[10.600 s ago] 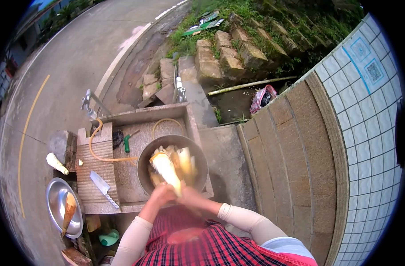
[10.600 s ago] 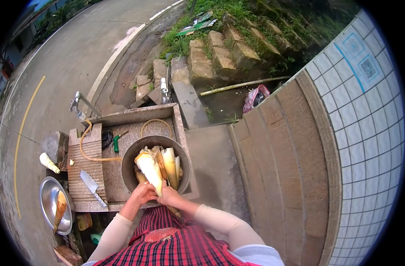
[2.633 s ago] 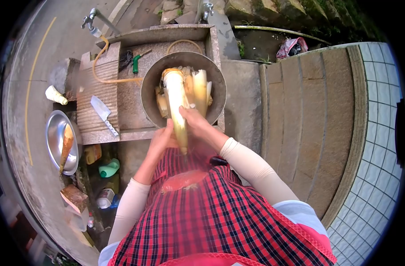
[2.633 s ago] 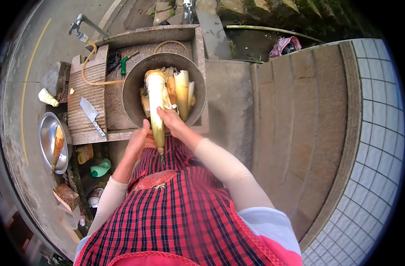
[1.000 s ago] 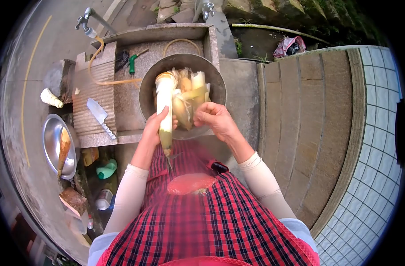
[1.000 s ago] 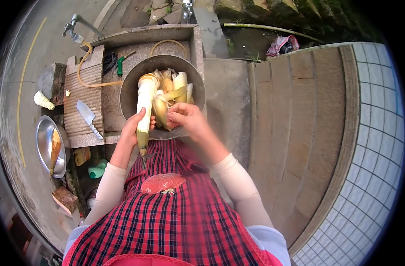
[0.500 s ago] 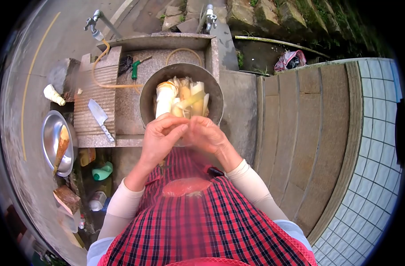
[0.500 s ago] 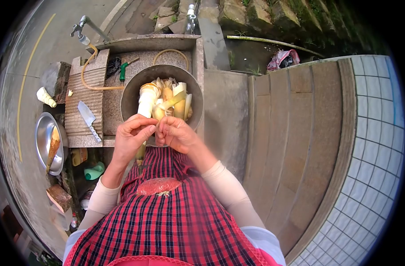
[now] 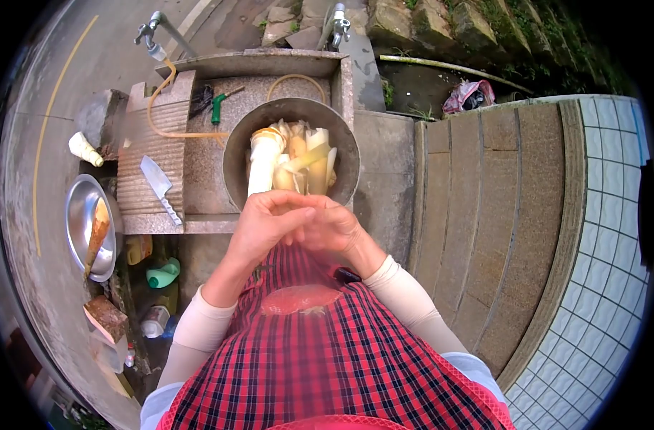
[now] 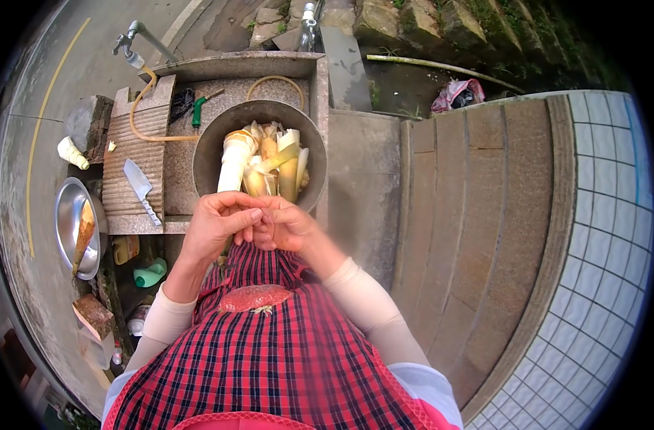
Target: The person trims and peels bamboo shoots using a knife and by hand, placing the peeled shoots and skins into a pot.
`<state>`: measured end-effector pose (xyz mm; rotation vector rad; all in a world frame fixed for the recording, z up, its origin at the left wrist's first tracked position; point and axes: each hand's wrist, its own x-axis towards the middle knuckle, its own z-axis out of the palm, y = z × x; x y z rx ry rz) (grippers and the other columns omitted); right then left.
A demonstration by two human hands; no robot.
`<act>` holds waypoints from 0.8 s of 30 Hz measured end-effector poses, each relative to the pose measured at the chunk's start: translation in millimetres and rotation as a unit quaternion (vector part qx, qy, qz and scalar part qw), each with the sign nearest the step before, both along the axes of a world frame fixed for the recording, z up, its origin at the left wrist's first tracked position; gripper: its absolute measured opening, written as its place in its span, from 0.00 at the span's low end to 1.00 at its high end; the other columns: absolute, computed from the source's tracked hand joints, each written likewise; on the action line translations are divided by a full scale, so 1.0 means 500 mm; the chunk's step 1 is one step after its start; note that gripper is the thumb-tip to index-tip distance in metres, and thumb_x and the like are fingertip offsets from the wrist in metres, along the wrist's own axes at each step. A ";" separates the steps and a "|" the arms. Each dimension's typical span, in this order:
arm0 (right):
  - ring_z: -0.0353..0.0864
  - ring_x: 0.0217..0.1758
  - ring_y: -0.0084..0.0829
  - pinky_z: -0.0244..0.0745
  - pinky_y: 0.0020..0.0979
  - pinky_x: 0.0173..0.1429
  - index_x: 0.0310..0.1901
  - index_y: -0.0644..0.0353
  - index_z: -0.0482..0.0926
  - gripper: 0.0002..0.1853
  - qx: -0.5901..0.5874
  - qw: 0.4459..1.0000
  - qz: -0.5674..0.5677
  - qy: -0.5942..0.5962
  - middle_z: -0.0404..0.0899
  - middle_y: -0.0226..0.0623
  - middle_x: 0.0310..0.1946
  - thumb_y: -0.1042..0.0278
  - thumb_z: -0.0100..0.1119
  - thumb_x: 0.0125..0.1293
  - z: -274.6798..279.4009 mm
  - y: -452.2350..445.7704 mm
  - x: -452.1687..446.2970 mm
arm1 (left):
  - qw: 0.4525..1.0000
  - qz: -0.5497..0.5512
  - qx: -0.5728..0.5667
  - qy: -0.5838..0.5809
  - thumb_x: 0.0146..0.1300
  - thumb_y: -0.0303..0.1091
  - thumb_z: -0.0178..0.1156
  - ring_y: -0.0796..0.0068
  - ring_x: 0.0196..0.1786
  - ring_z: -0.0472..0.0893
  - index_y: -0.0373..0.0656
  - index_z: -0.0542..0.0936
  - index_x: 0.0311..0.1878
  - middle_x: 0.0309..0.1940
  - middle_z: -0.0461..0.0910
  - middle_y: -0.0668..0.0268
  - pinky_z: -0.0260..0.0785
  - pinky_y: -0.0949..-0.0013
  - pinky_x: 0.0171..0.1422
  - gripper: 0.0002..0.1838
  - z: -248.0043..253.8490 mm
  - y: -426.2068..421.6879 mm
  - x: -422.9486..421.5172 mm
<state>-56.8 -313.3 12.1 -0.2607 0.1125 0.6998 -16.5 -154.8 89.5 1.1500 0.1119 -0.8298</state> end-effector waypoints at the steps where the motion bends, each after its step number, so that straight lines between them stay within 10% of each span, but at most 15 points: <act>1: 0.75 0.24 0.31 0.64 0.23 0.20 0.45 0.69 0.73 0.20 0.010 1.000 0.002 0.008 0.78 0.59 0.33 0.61 0.62 0.61 -0.002 0.000 -0.003 | 1.000 -0.001 0.001 0.005 0.59 0.23 0.61 0.83 0.21 0.76 0.32 0.80 0.40 0.29 0.82 0.60 0.65 0.83 0.21 0.06 -0.001 -0.002 -0.001; 24: 0.72 0.13 0.33 0.68 0.24 0.15 0.49 0.77 0.65 0.28 0.132 0.989 -0.005 0.066 0.74 0.72 0.29 0.68 0.66 0.52 -0.030 0.014 -0.048 | 0.993 -0.017 0.089 -0.074 0.58 0.23 0.60 0.83 0.21 0.78 0.33 0.77 0.34 0.24 0.81 0.63 0.65 0.83 0.20 0.04 0.063 -0.036 -0.035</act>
